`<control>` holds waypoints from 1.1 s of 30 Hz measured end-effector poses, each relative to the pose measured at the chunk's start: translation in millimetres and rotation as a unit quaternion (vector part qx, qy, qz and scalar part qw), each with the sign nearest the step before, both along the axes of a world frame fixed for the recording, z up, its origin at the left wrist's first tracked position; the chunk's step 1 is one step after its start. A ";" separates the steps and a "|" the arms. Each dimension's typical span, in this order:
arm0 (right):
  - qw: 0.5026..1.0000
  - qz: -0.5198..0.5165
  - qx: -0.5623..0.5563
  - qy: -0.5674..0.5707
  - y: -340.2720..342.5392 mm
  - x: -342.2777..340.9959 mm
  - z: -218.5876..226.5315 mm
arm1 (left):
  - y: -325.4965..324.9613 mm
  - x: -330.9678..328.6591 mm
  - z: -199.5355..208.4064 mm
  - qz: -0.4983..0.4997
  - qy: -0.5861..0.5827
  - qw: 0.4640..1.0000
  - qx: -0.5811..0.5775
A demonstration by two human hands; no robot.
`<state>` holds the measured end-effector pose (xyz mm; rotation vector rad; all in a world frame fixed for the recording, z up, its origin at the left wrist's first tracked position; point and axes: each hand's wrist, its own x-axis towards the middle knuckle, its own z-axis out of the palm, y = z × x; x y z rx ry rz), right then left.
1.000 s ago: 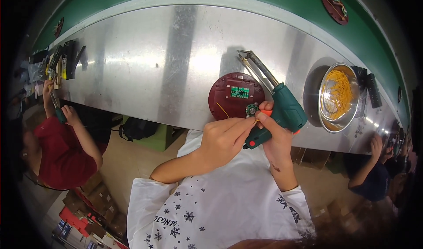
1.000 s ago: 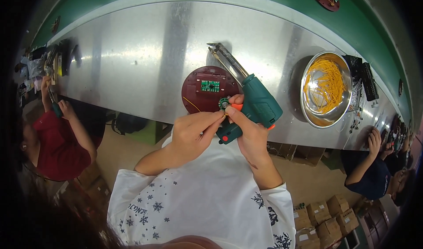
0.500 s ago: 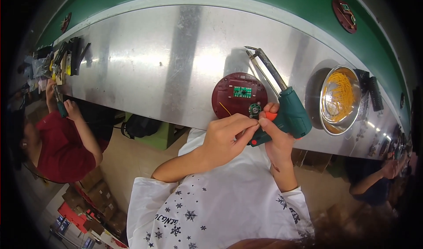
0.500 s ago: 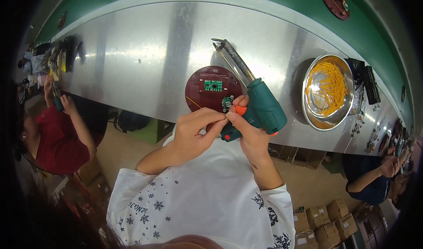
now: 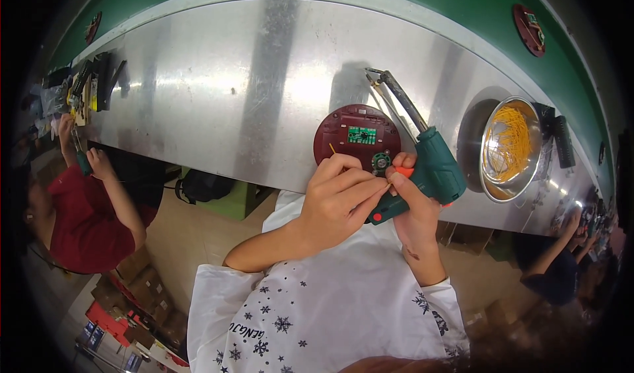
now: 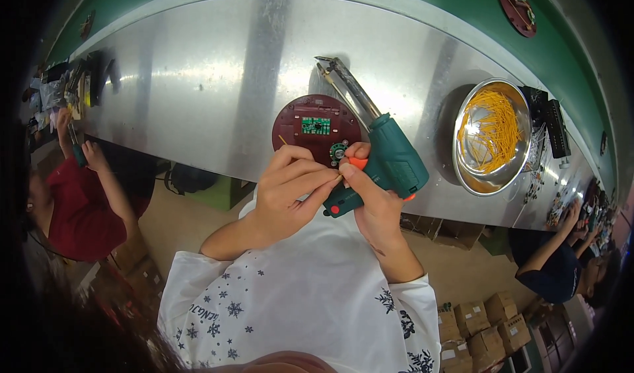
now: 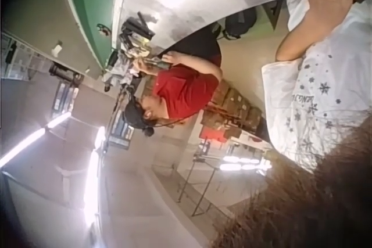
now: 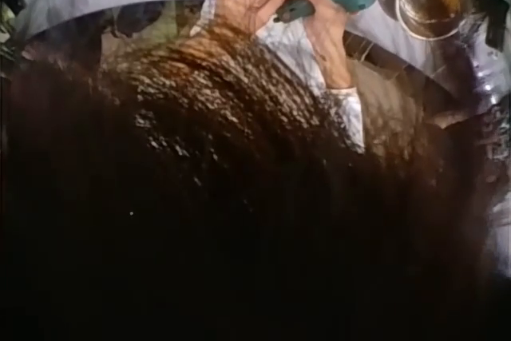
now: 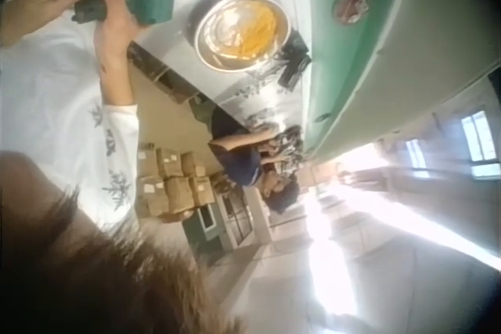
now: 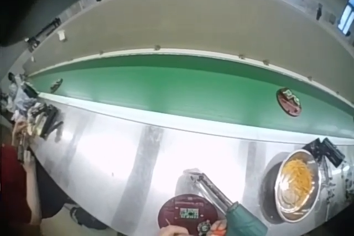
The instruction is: Assembling electronic components by picking parts, applying heat with a heat gun, and fastening with a screwdriver on an assembly line.
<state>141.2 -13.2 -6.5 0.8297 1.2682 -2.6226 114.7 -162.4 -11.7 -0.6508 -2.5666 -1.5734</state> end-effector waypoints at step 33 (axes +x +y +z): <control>0.884 0.247 0.398 0.001 82.2 40.1 20.4 | -3.4 -18.4 -14.7 0.144 -0.123 0.981 0.039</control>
